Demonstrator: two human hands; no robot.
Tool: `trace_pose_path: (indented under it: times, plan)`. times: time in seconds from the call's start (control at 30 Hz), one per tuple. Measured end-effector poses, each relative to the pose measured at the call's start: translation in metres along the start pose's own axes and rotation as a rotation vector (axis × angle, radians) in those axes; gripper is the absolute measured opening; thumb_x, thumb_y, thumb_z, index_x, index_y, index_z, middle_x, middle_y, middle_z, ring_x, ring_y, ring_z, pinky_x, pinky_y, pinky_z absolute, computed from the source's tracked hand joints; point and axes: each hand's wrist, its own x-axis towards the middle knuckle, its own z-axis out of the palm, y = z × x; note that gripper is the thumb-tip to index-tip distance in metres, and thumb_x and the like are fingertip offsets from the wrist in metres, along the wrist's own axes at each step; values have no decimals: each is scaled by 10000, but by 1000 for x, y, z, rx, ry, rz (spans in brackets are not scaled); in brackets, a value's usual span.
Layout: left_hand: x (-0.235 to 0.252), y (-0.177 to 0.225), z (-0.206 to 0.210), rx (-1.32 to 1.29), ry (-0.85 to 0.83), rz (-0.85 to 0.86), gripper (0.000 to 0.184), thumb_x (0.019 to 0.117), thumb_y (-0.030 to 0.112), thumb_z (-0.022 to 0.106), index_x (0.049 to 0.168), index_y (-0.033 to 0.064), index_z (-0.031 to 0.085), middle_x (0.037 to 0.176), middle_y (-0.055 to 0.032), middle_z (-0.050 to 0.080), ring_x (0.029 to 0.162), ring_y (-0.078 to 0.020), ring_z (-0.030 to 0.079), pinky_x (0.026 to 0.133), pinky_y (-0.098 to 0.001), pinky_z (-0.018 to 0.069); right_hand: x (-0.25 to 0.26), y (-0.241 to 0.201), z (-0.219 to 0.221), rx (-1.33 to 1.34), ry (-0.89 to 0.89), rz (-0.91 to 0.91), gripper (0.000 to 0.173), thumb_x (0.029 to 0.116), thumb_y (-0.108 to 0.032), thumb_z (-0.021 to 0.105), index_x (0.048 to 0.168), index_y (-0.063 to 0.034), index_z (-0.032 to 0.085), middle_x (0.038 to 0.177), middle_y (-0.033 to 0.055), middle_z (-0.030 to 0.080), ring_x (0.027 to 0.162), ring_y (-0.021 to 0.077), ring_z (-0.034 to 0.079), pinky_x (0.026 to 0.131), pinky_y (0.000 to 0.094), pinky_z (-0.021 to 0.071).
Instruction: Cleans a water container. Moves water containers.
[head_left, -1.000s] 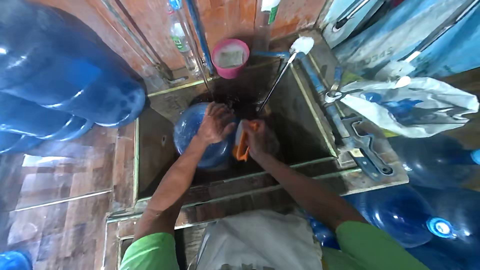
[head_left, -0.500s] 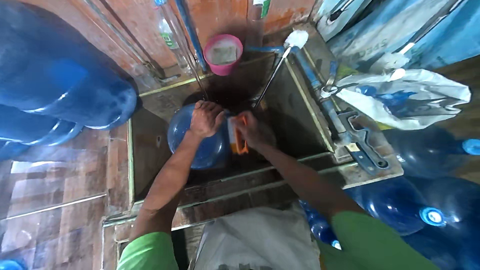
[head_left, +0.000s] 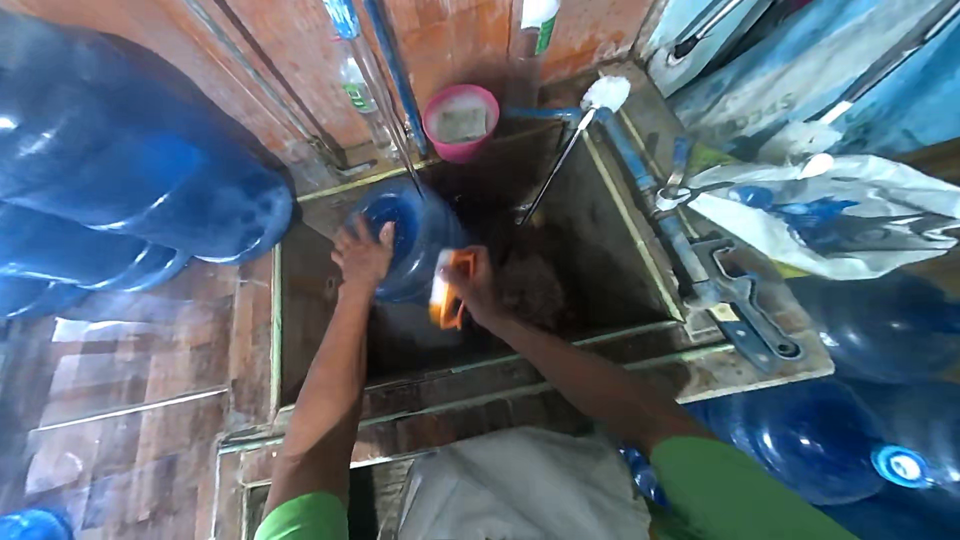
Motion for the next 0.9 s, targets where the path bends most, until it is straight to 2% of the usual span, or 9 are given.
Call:
trace_pose_path:
  times: [0.07, 0.13, 0.23, 0.3, 0.37, 0.47, 0.6, 0.73, 0.9]
  plan:
    - [-10, 17, 14, -47, 13, 327, 721, 1076, 588, 221, 1664, 174, 176, 1704, -253, 63, 1564, -472, 93, 1194, -726, 133, -8, -3, -3, -67, -6, -68, 572, 924, -264, 761, 1349, -11, 471, 977, 136, 669, 800, 207, 680, 725, 409, 606]
    - [-14, 30, 25, -105, 44, 557, 647, 1082, 557, 225, 1647, 244, 262, 1723, -181, 72, 1584, -415, 23, 1227, -694, 42, 4, 3, -22, -114, 141, -37, 586, 968, -355, 707, 1387, -39, 448, 1016, 143, 658, 836, 224, 677, 744, 431, 605]
    - [-4, 46, 31, -148, 206, 523, 532, 1066, 531, 331, 1430, 249, 597, 1600, -118, 432, 1548, -382, 239, 1230, -676, 86, -31, 1, -15, -133, 116, -30, 563, 973, -303, 700, 1386, -21, 441, 1020, 152, 664, 840, 222, 690, 743, 417, 618]
    - [5, 55, 31, -136, 280, 415, 512, 1078, 474, 362, 1387, 169, 634, 1525, -170, 510, 1490, -429, 342, 1201, -681, 184, -58, -3, -4, -112, 35, -31, 522, 939, -222, 732, 1311, 43, 478, 972, 134, 682, 829, 176, 699, 759, 360, 618]
    - [3, 57, 32, -164, 275, 581, 515, 1072, 432, 381, 1319, 78, 663, 1429, -229, 561, 1413, -444, 426, 1190, -628, 272, -41, -2, -24, -105, 100, 13, 555, 962, -259, 721, 1356, 30, 457, 1028, 157, 672, 868, 206, 689, 787, 398, 609]
    - [-2, 60, 33, -155, 191, 910, 525, 1063, 472, 341, 1172, 159, 748, 1317, -100, 670, 1364, -312, 522, 1214, -588, 261, -24, 5, -41, -113, 207, 17, 593, 957, -363, 718, 1385, -69, 432, 1011, 138, 645, 795, 222, 665, 691, 417, 593]
    - [9, 70, 32, -133, 341, 646, 526, 1096, 416, 337, 1147, 74, 733, 1194, -190, 692, 1214, -388, 604, 1104, -624, 374, -63, -7, -24, -88, 51, 15, 525, 936, -226, 742, 1309, 49, 495, 995, 139, 682, 840, 183, 703, 754, 368, 626]
    - [-5, 66, 28, 57, 158, 1007, 604, 1025, 610, 330, 1196, 196, 735, 1263, -67, 701, 1246, -283, 607, 1123, -530, 391, -24, -5, -56, -126, 241, 35, 590, 969, -380, 700, 1383, -50, 439, 1013, 151, 652, 819, 238, 680, 711, 436, 606]
    - [5, 77, 16, 48, 199, 599, 575, 1082, 490, 332, 1162, 81, 729, 1165, -204, 712, 1164, -419, 637, 994, -646, 451, -63, -54, -42, -297, -72, -105, 533, 903, -290, 783, 1282, 24, 578, 1028, 128, 709, 896, 163, 710, 819, 354, 618]
